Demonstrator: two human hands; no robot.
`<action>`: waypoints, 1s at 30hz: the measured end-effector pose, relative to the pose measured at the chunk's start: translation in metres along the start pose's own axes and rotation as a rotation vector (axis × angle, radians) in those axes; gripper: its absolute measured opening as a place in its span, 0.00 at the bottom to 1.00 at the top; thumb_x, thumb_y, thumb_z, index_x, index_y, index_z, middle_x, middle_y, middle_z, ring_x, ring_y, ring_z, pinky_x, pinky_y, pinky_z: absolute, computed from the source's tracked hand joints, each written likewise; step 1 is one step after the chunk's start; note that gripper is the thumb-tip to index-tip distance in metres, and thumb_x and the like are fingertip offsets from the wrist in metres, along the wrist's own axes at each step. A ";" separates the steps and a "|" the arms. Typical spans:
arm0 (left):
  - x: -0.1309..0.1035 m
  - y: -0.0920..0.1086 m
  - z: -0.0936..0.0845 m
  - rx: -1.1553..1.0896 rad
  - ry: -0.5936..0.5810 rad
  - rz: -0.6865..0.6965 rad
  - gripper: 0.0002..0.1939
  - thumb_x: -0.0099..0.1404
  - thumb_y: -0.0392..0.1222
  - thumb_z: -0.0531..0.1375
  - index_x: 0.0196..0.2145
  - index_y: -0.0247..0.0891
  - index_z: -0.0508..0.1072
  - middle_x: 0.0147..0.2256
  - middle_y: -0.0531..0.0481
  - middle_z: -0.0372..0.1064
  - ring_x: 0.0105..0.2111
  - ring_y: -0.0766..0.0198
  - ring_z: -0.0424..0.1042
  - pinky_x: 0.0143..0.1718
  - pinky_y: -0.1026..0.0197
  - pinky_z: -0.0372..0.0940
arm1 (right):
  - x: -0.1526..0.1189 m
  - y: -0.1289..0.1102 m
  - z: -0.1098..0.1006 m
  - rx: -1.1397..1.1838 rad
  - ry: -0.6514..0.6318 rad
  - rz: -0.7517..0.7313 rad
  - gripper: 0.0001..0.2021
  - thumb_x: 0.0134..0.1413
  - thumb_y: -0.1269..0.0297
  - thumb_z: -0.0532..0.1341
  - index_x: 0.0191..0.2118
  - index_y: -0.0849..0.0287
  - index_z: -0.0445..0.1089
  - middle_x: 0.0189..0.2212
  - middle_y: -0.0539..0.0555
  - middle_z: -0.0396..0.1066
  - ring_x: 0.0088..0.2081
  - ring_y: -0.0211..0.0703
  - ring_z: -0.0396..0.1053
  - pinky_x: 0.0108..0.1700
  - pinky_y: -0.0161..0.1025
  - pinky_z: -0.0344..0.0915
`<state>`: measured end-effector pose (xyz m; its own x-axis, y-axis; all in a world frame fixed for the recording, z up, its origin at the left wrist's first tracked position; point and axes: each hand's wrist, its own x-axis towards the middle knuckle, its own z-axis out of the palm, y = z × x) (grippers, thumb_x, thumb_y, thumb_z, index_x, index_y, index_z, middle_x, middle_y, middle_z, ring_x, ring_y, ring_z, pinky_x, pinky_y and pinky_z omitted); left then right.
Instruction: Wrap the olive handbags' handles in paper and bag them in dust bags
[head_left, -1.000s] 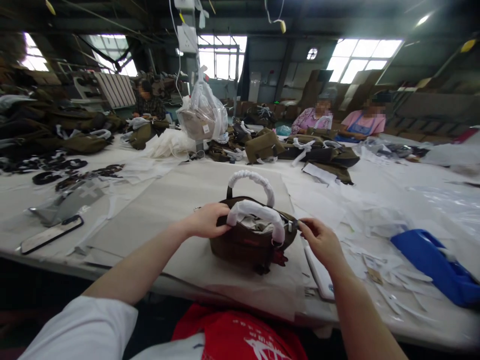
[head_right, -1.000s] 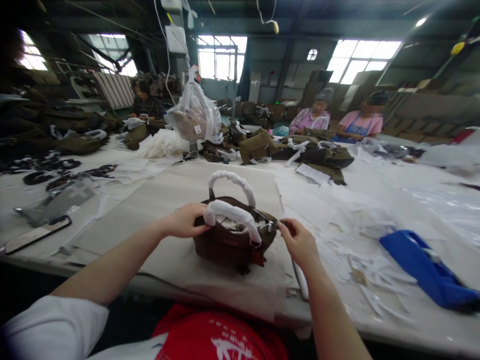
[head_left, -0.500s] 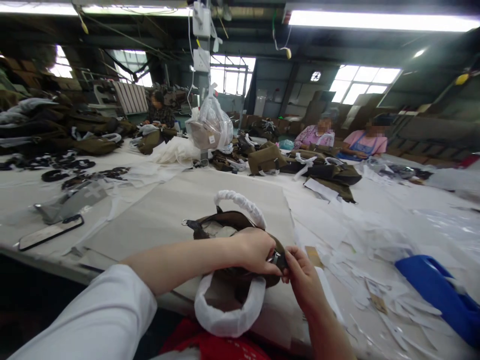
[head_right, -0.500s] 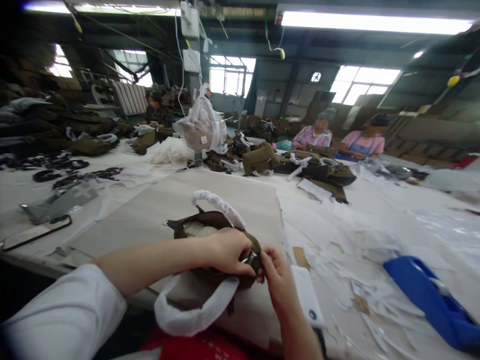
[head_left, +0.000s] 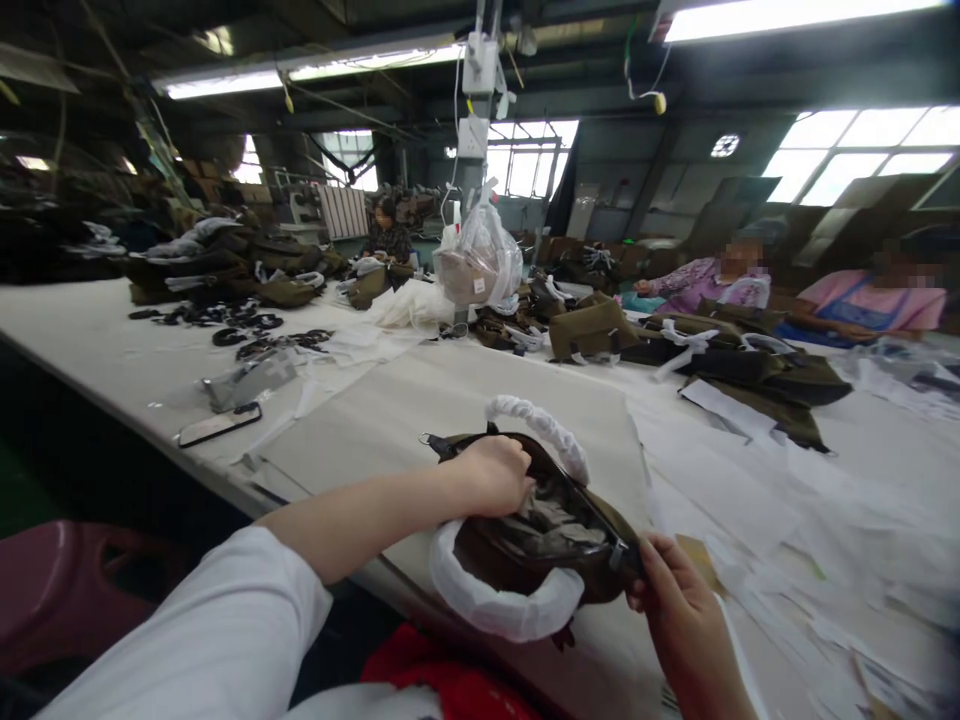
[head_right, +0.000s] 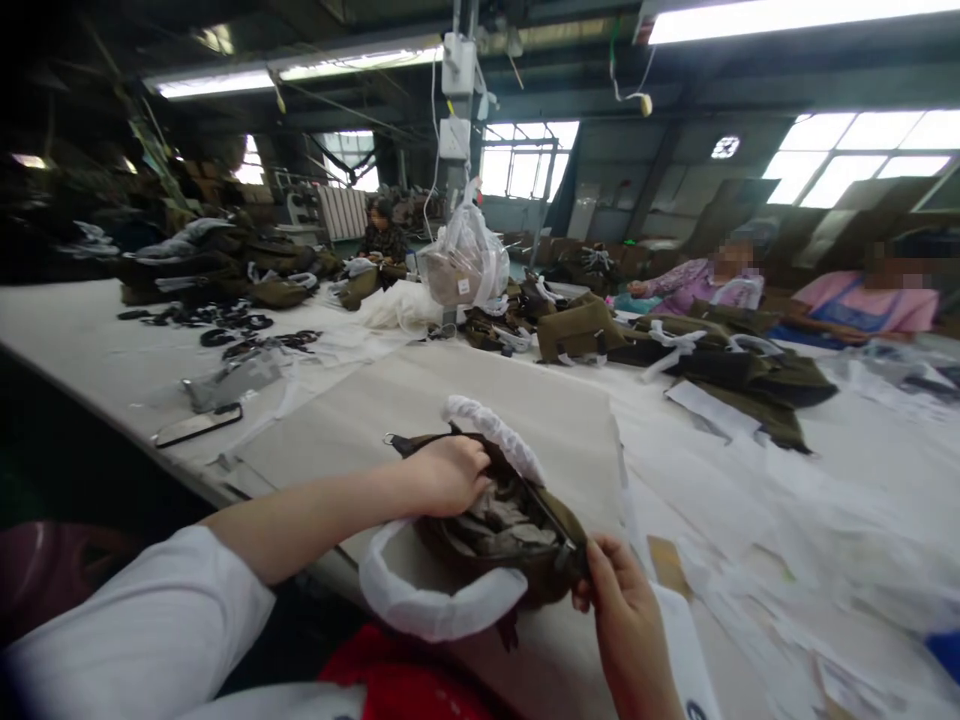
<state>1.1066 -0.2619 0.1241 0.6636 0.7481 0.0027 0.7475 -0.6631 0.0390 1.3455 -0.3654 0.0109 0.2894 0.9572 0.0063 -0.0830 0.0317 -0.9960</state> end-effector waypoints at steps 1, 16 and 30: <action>-0.001 -0.004 0.003 0.020 -0.016 -0.028 0.23 0.68 0.50 0.50 0.42 0.28 0.76 0.44 0.32 0.75 0.46 0.45 0.73 0.46 0.50 0.66 | 0.001 0.000 0.000 -0.006 0.007 -0.004 0.19 0.51 0.47 0.65 0.39 0.57 0.68 0.21 0.46 0.65 0.20 0.34 0.61 0.20 0.31 0.60; -0.014 -0.023 0.017 -0.020 -0.327 0.050 0.30 0.66 0.56 0.47 0.50 0.27 0.71 0.49 0.29 0.73 0.49 0.45 0.72 0.49 0.51 0.64 | 0.001 -0.004 0.003 -0.029 -0.003 -0.013 0.18 0.51 0.47 0.66 0.37 0.58 0.69 0.21 0.47 0.65 0.20 0.35 0.61 0.21 0.32 0.60; -0.010 -0.027 0.030 -0.116 -0.319 0.103 0.29 0.66 0.55 0.48 0.51 0.28 0.71 0.53 0.32 0.69 0.54 0.46 0.68 0.56 0.49 0.59 | 0.001 -0.006 0.006 -0.076 -0.003 0.002 0.19 0.52 0.45 0.64 0.37 0.58 0.68 0.19 0.47 0.64 0.18 0.35 0.60 0.20 0.32 0.59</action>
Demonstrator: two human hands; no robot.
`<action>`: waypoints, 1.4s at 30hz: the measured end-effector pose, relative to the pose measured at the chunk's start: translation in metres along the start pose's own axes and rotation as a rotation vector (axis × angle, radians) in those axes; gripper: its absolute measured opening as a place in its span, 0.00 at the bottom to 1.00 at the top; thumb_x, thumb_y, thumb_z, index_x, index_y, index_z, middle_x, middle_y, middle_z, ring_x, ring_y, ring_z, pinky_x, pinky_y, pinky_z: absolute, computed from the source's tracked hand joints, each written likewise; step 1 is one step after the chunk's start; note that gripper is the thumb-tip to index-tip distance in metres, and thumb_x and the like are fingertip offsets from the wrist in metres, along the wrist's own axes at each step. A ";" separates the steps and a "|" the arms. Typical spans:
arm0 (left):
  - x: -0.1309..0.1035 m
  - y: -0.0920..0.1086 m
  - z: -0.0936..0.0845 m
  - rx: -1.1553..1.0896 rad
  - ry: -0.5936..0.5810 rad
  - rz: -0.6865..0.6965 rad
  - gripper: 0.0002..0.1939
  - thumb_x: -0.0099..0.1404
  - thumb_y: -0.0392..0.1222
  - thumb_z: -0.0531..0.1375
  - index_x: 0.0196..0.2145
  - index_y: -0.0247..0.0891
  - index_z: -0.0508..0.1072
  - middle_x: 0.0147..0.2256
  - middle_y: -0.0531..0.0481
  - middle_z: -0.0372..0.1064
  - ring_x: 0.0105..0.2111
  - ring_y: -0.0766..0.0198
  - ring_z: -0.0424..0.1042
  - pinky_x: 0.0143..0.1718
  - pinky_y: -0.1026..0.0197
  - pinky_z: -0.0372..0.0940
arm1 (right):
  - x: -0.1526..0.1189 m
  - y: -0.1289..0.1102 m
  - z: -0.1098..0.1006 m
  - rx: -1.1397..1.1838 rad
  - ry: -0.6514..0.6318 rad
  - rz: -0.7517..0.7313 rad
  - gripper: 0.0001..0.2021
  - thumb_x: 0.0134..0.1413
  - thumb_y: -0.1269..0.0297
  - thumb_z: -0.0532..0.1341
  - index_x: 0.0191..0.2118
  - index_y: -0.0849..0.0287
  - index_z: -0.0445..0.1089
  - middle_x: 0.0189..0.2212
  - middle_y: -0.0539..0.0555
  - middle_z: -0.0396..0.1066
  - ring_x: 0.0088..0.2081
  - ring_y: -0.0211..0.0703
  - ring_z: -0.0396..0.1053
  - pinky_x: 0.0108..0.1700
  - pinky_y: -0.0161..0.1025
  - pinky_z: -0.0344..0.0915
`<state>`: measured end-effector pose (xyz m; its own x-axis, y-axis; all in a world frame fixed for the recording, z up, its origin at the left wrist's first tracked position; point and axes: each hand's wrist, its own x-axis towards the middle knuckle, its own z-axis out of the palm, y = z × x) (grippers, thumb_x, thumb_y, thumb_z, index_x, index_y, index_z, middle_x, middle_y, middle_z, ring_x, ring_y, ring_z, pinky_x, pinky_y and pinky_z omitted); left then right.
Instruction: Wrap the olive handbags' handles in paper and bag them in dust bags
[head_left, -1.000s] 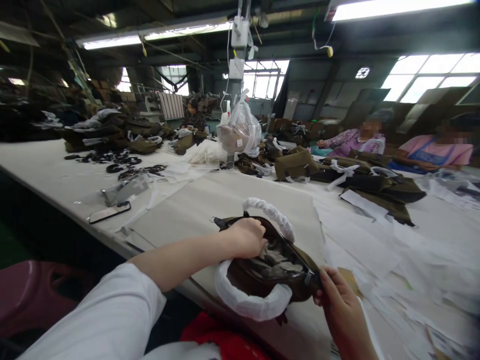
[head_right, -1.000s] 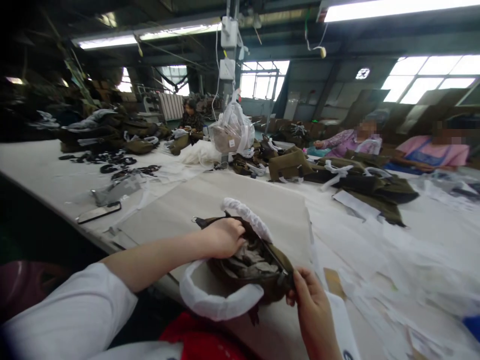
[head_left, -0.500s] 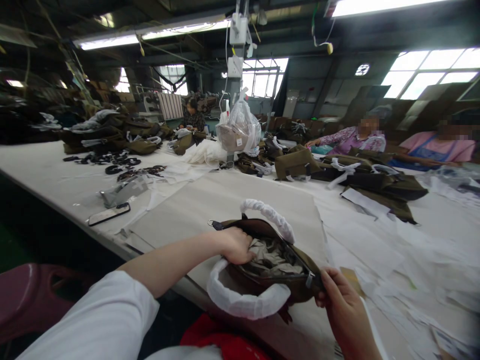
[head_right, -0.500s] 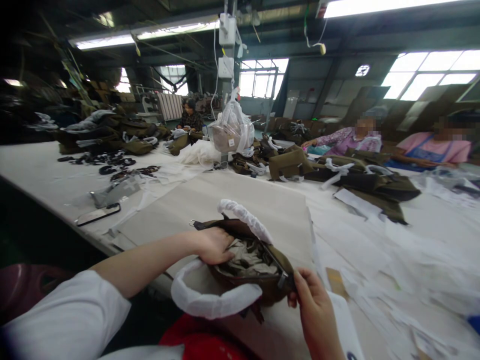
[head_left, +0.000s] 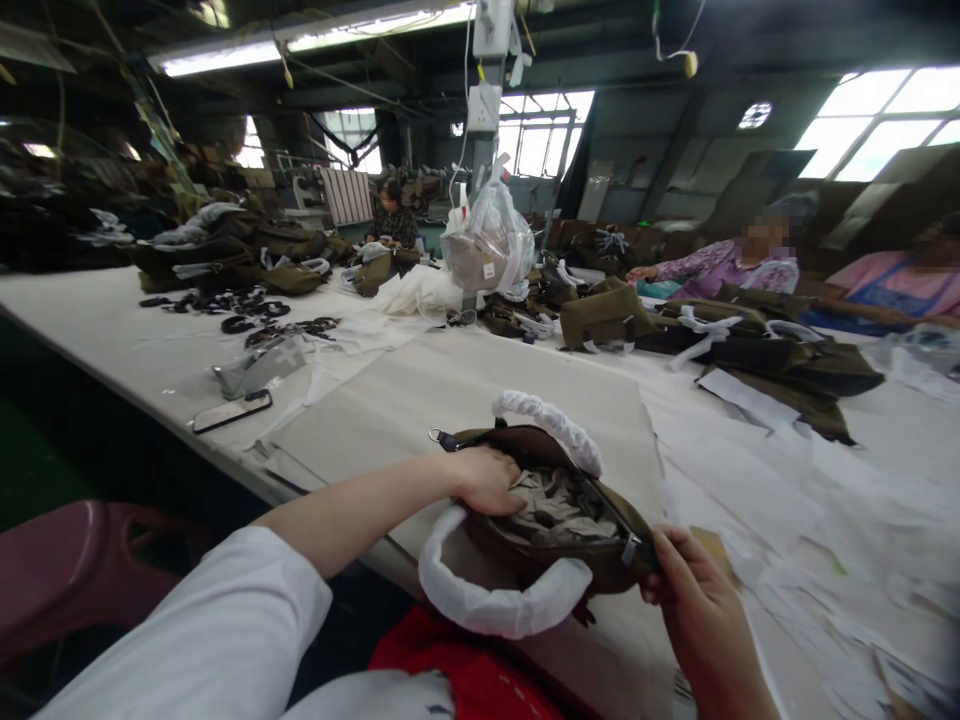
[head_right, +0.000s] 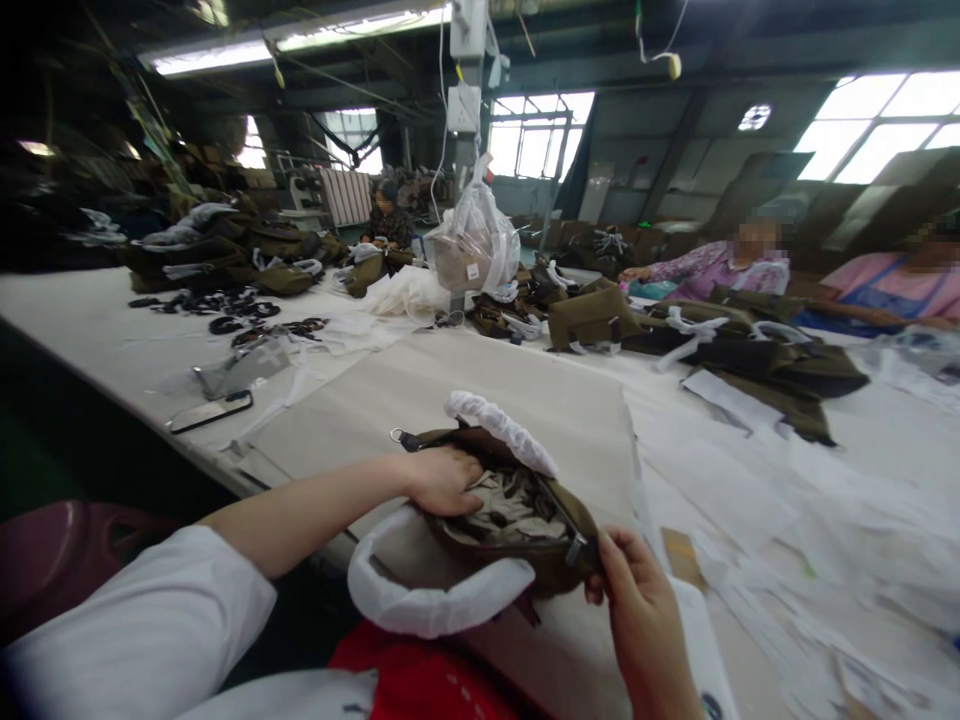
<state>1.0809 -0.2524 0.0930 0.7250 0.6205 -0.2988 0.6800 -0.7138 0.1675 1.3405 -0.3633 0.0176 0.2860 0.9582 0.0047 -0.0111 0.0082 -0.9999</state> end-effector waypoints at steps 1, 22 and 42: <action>0.001 -0.002 0.000 -0.005 -0.009 0.006 0.30 0.66 0.56 0.48 0.52 0.28 0.71 0.53 0.32 0.69 0.54 0.46 0.68 0.56 0.50 0.59 | 0.000 -0.001 0.000 -0.030 -0.002 -0.007 0.19 0.53 0.45 0.63 0.37 0.57 0.68 0.18 0.46 0.64 0.19 0.35 0.60 0.21 0.32 0.59; 0.008 -0.008 0.004 -0.059 0.070 0.004 0.27 0.63 0.55 0.53 0.48 0.29 0.73 0.49 0.32 0.73 0.50 0.45 0.72 0.51 0.50 0.65 | 0.022 -0.090 0.118 -0.800 -0.387 -0.430 0.16 0.61 0.67 0.52 0.49 0.61 0.72 0.49 0.60 0.74 0.52 0.50 0.70 0.57 0.47 0.63; 0.019 -0.057 0.094 -1.155 1.247 -0.350 0.35 0.54 0.49 0.68 0.56 0.33 0.65 0.45 0.40 0.73 0.45 0.55 0.74 0.50 0.54 0.68 | 0.110 -0.016 0.144 -0.499 -0.189 0.249 0.12 0.56 0.64 0.59 0.24 0.61 0.72 0.21 0.56 0.73 0.21 0.44 0.69 0.25 0.39 0.64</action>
<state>1.0451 -0.2305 -0.0105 -0.1983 0.9371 0.2871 0.1282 -0.2656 0.9555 1.2338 -0.2164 0.0359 0.1560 0.9487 -0.2751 0.4098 -0.3156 -0.8559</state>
